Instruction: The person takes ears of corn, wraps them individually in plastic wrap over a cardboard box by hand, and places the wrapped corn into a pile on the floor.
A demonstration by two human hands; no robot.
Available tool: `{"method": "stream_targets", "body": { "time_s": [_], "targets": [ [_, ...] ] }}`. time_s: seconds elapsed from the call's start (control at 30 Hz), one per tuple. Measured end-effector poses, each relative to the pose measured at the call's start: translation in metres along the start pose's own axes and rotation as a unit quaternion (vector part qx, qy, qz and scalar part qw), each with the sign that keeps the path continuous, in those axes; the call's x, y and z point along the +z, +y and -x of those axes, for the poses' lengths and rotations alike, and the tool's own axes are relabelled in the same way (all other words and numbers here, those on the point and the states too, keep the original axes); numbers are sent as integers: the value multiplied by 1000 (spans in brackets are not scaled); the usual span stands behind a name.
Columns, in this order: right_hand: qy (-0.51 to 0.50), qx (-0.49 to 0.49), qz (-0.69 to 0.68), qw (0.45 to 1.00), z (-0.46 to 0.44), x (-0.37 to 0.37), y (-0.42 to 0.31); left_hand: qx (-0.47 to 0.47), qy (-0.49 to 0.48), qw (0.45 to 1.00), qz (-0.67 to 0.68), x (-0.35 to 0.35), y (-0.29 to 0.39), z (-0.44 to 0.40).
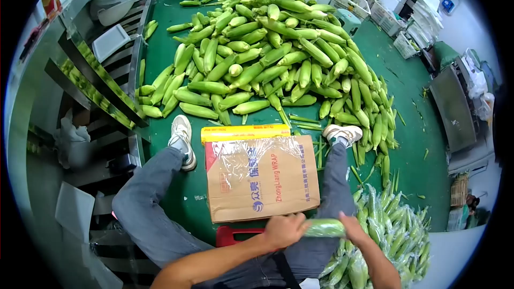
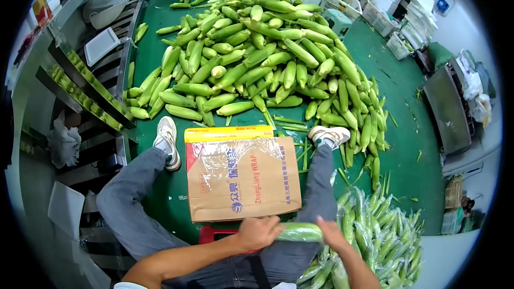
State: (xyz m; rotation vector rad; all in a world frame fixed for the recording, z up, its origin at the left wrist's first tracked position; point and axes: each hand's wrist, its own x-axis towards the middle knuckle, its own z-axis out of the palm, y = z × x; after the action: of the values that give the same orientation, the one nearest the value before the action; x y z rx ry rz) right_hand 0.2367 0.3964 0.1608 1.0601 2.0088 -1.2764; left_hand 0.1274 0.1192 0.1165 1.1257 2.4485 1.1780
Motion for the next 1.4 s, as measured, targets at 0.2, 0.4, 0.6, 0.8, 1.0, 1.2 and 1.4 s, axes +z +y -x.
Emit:
{"method": "stream_targets", "body": {
  "time_s": [0.2,0.4,0.6,0.8,1.0,1.2,1.4],
  "targets": [
    [-357,323,348,805,135,-175,165,-231,-52,954,-184,-18,-122,-5],
    [164,-150,528,820,-46,-57,-69,-138,24,961,-237,-34,-224,28],
    [212,-457,407,762,-247,106,-160,-135,-51,980,-135,-69,-227,30],
    [-6,-508,369,778,-200,22,-70,-165,-283,931,-162,-101,-199,44],
    [-189,-245,330,892,-207,10,-58,-111,-278,942,-152,-63,-194,76],
    [100,-180,-73,976,-356,11,-260,-191,-273,928,-166,-41,-199,69],
    [17,-54,-254,965,-463,242,-487,-240,-329,902,-144,-50,-194,52]
  ]
}}
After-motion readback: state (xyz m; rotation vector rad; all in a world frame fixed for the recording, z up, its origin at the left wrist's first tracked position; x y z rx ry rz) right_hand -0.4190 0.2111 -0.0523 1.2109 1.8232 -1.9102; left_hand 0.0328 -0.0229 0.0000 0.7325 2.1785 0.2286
